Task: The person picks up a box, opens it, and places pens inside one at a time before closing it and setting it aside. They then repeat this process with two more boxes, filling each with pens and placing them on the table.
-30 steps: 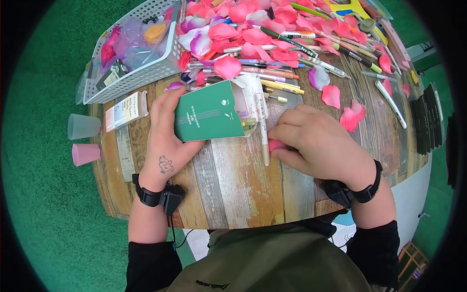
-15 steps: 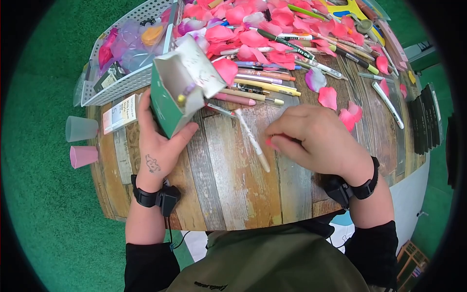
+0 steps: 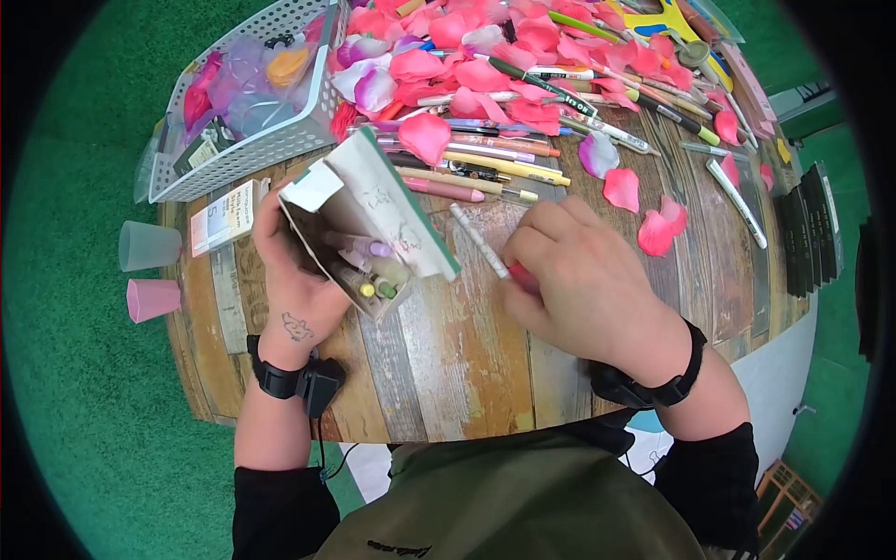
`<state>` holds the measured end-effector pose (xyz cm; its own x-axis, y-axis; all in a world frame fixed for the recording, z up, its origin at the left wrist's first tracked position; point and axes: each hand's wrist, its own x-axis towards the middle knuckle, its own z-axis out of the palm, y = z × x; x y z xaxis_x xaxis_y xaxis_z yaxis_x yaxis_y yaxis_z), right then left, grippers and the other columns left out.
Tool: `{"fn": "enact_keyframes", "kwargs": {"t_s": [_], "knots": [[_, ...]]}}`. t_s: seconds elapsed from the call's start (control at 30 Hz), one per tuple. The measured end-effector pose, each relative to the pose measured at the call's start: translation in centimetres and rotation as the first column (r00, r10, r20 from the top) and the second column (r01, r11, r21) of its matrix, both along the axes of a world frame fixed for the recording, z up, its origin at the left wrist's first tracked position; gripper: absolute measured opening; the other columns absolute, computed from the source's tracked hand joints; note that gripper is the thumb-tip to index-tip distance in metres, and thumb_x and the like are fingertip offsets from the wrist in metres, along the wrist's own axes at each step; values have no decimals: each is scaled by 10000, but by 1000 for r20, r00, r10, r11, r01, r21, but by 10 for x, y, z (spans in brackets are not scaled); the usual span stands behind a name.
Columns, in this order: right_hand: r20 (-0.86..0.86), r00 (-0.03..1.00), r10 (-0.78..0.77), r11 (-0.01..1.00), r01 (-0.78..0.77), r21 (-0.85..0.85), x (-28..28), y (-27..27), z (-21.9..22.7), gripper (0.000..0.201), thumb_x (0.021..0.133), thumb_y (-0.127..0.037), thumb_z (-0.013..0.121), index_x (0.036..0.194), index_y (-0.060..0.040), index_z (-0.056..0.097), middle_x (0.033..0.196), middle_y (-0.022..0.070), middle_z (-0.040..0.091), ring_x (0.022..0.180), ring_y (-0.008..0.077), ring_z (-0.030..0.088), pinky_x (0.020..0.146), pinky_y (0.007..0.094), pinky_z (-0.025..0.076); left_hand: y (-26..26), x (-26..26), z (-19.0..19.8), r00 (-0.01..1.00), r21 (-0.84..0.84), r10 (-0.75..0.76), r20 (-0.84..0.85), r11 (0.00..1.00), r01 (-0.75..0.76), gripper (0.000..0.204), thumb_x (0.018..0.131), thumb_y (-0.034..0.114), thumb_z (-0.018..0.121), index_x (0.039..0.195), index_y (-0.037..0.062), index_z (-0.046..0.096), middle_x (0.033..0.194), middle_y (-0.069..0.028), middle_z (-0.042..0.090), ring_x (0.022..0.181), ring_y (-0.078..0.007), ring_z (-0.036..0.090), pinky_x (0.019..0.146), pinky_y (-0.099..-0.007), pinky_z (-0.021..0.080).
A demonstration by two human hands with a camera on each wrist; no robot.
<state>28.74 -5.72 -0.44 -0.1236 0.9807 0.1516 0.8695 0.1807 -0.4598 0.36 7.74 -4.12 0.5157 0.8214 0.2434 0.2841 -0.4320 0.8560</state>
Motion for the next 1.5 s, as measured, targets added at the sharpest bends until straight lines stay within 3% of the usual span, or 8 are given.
{"fn": "enact_keyframes", "kwargs": {"t_s": [0.07,0.33,0.43,0.73,0.77,0.87,1.13,1.5], "knots": [[3,1000,23,999,-23,46,-1,0,-1,189,805,-207,774,892,-82,663,941,83,606,932,315,603,824,415,527,2,-8,-8,997,-255,75,33,965,-64,1085,818,90,896,1606,121,150,1434,-124,486,1179,-197,599,952,-351,549],[47,998,43,994,-47,103,-10,-6,-14,219,804,-209,761,938,-67,660,932,89,591,950,308,601,829,404,532,5,-8,-8,996,58,70,-51,996,-67,892,802,105,827,1570,42,376,1314,-90,555,1099,-208,600,942,-371,500],[106,994,22,995,-32,96,-9,-6,-10,217,839,-197,748,982,-61,657,938,97,604,943,311,613,842,414,533,5,-8,-2,990,42,113,-82,993,-109,1091,788,309,918,1616,34,263,1526,-140,441,1381,-287,491,1155,-453,409],[-481,833,-276,957,190,-219,40,15,15,134,1050,-181,604,1101,-57,614,836,115,655,814,299,679,739,417,530,6,-11,-15,983,-32,183,1,983,-183,1102,810,165,917,1650,101,207,1603,-120,387,1440,-278,476,1199,-444,417],[-579,761,-293,955,199,-222,41,16,13,215,1050,-222,575,1103,-18,616,853,199,680,849,465,666,789,513,535,6,-11,-15,983,-40,183,2,982,-183,1109,798,153,924,1648,102,212,1602,-119,388,1437,-278,478,1200,-444,417],[-609,790,-71,977,178,118,44,25,-14,226,1078,-240,564,1114,-22,614,816,115,674,785,341,688,751,439,543,6,-12,-13,983,15,179,-44,984,-179,1132,765,132,945,1641,103,229,1592,-118,396,1422,-276,490,1194,-442,426],[-981,22,-195,981,-21,-195,55,19,0,217,1105,-237,610,1217,-58,665,720,-45,557,597,55,500,558,242,416,4,-1,-3,988,89,121,-97,990,-112,1093,748,44,916,1632,79,273,1545,-136,460,1386,-271,510,1165,-429,443],[-582,807,105,980,16,199,30,4,72,167,973,-133,761,1097,-23,740,883,87,767,749,195,735,684,322,562,8,5,6,994,324,50,-98,946,-16,982,674,176,975,1493,70,443,1487,-197,515,1372,-380,524,1154,-465,433]]}}
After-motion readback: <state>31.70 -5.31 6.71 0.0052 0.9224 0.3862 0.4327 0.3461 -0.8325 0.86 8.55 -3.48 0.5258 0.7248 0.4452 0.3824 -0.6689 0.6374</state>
